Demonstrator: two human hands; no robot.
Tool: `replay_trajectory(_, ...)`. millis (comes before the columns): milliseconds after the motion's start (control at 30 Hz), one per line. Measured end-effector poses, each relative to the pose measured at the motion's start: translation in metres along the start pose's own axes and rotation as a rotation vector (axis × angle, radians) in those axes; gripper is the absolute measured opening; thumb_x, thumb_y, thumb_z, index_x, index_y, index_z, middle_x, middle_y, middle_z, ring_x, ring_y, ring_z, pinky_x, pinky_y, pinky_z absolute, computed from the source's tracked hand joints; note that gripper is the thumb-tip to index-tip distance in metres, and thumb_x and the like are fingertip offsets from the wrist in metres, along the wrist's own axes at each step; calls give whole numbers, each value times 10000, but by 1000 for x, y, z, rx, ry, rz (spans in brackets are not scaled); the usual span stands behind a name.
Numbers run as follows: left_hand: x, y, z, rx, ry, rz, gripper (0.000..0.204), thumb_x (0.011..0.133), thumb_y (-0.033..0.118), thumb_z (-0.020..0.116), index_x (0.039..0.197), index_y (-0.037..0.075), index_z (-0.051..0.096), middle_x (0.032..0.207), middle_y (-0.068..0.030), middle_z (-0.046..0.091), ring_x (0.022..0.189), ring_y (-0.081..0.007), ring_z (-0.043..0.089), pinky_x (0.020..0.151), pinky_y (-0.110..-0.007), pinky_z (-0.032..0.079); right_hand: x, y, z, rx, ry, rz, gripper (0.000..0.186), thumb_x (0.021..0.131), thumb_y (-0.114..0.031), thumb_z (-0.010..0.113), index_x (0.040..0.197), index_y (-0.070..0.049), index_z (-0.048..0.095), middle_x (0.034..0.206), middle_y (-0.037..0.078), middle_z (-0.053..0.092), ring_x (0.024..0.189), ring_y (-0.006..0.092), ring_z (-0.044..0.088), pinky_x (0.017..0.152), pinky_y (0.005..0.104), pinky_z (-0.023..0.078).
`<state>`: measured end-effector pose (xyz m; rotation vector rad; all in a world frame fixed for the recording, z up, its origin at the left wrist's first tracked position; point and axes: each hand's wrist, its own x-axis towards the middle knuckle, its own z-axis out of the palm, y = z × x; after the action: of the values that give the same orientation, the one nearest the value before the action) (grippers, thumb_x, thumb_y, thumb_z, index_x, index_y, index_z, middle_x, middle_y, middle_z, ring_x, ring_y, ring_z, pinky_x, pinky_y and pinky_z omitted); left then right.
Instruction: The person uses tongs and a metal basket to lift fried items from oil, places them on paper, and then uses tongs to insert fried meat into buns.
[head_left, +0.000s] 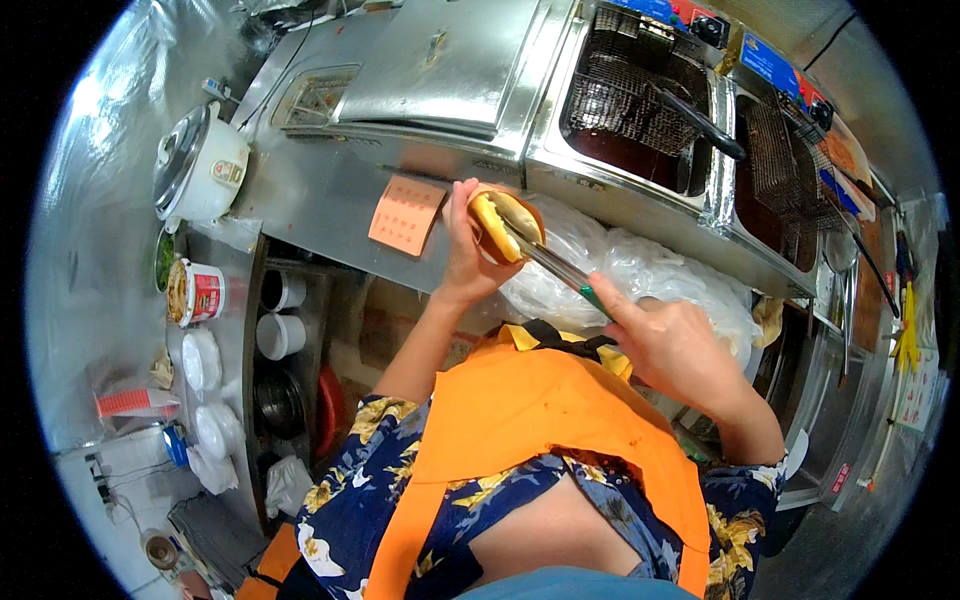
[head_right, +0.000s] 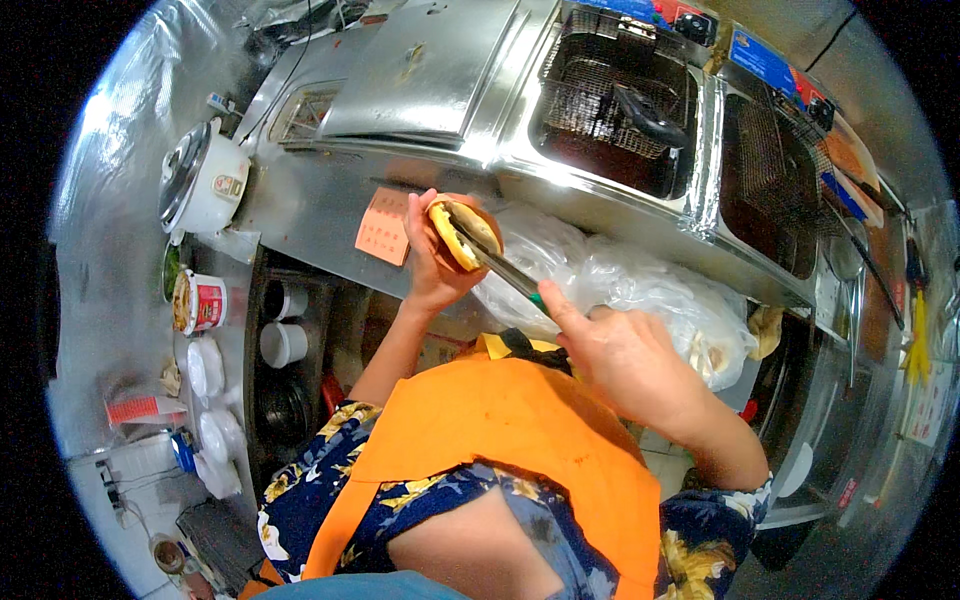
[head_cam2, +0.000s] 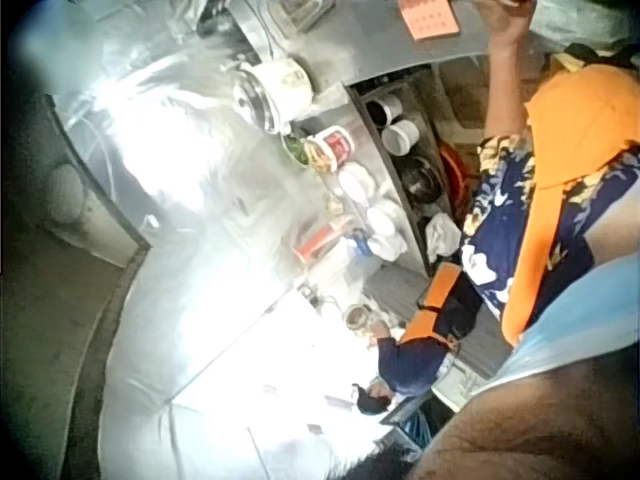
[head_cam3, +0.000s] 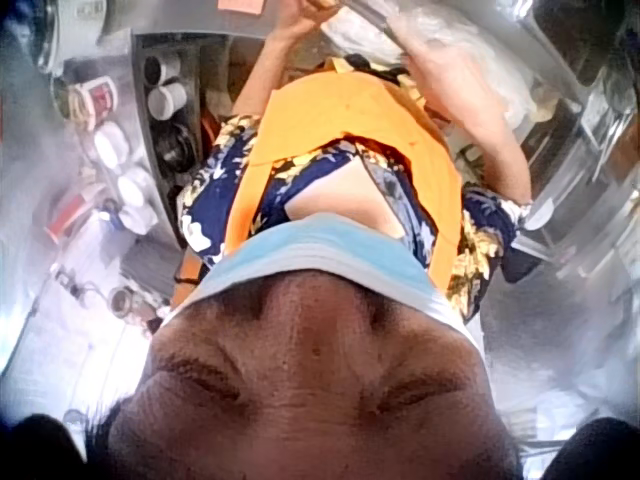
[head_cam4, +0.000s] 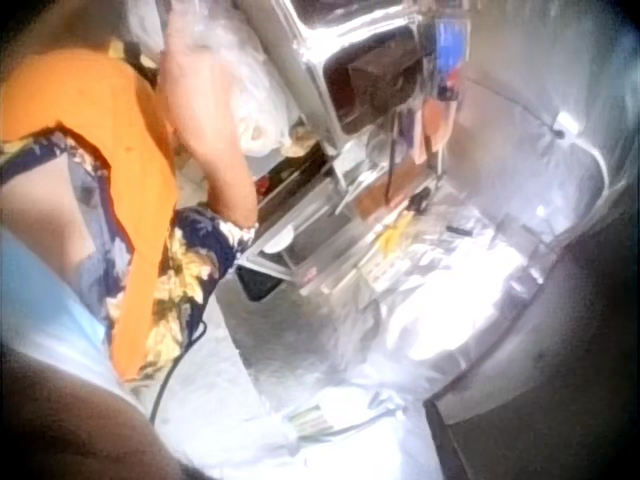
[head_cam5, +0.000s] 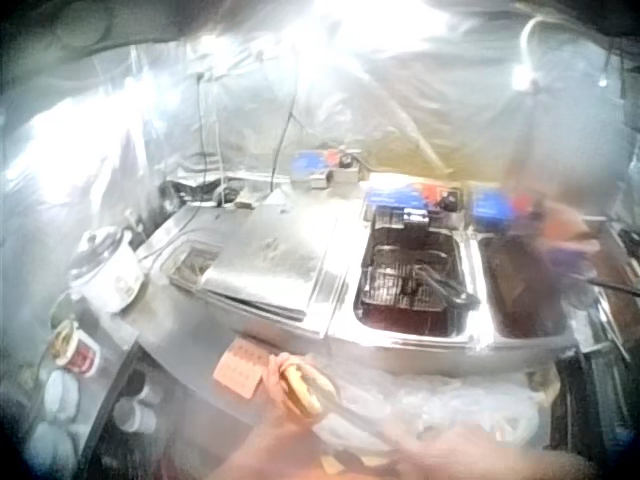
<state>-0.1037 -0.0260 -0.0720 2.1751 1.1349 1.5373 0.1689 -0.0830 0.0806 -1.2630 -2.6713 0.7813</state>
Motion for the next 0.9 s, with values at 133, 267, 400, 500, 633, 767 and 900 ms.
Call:
replay_trajectory(133, -5, -6, -10, 111, 52, -56, 1267, 562, 86, 871, 1459, 76, -24, 1363, -138, 305, 1224, -276, 389, 1056, -385, 338, 18, -4, -4, -57, -44, -24, 504, 890, -156, 555, 1357, -32, 412, 679, 177, 607, 589, 336, 611, 515, 431, 464)
replay_trajectory(267, -11, -12, -20, 127, 114, -150, 1300, 527, 103, 888, 1461, 61, -16, 1393, -145, 256, 1257, -298, 346, 1076, -394, 300, 27, -20, -18, -179, -124, -13, 507, 886, -149, 556, 1356, -25, 412, 686, 186, 608, 573, 333, 605, 504, 431, 456)
replay_trajectory(400, -16, -22, -28, 90, 98, -218, 1276, 535, 143, 894, 1454, 43, 14, 1402, -154, 241, 1287, -306, 306, 1096, -405, 263, 42, -18, -16, -76, -80, -68, 500, 878, -144, 566, 1337, -9, 422, 645, 187, 593, 567, 338, 606, 491, 437, 453)
replay_trajectory(500, -20, -28, -33, 186, 83, -207, 1227, 560, 179, 887, 1447, 39, 50, 1394, -162, 249, 1297, -313, 286, 1092, -408, 263, 49, -23, -21, -114, -42, -73, 485, 871, -152, 580, 1313, -10, 440, 608, 180, 583, 557, 344, 606, 481, 448, 449)
replay_trajectory(633, -16, -36, -49, 312, 94, -104, 1049, 583, 170, 848, 1397, 19, 204, 1284, -172, 369, 1208, -347, 372, 1044, -449, 309, 75, -24, -7, -61, -42, -97, 464, 872, -177, 589, 1295, -38, 458, 578, 162, 574, 534, 347, 597, 473, 450, 446)
replay_trajectory(767, -30, -50, -110, 481, 193, -360, 1051, 591, 202, 846, 1408, 18, 210, 1328, -185, 313, 1244, -362, 346, 1058, -448, 302, 68, -23, -8, 35, 6, -65, 545, 867, -216, 621, 1357, -88, 422, 652, 178, 595, 535, 341, 588, 478, 432, 449)
replay_trajectory(900, -55, -137, -174, 516, 303, -888, 1154, 545, 262, 873, 1422, 12, 166, 1357, -230, 251, 1273, -390, 281, 1055, -462, 302, 39, -10, 12, 199, 56, 94, 609, 828, -236, 679, 1371, -106, 436, 808, 200, 639, 636, 341, 629, 569, 394, 478)
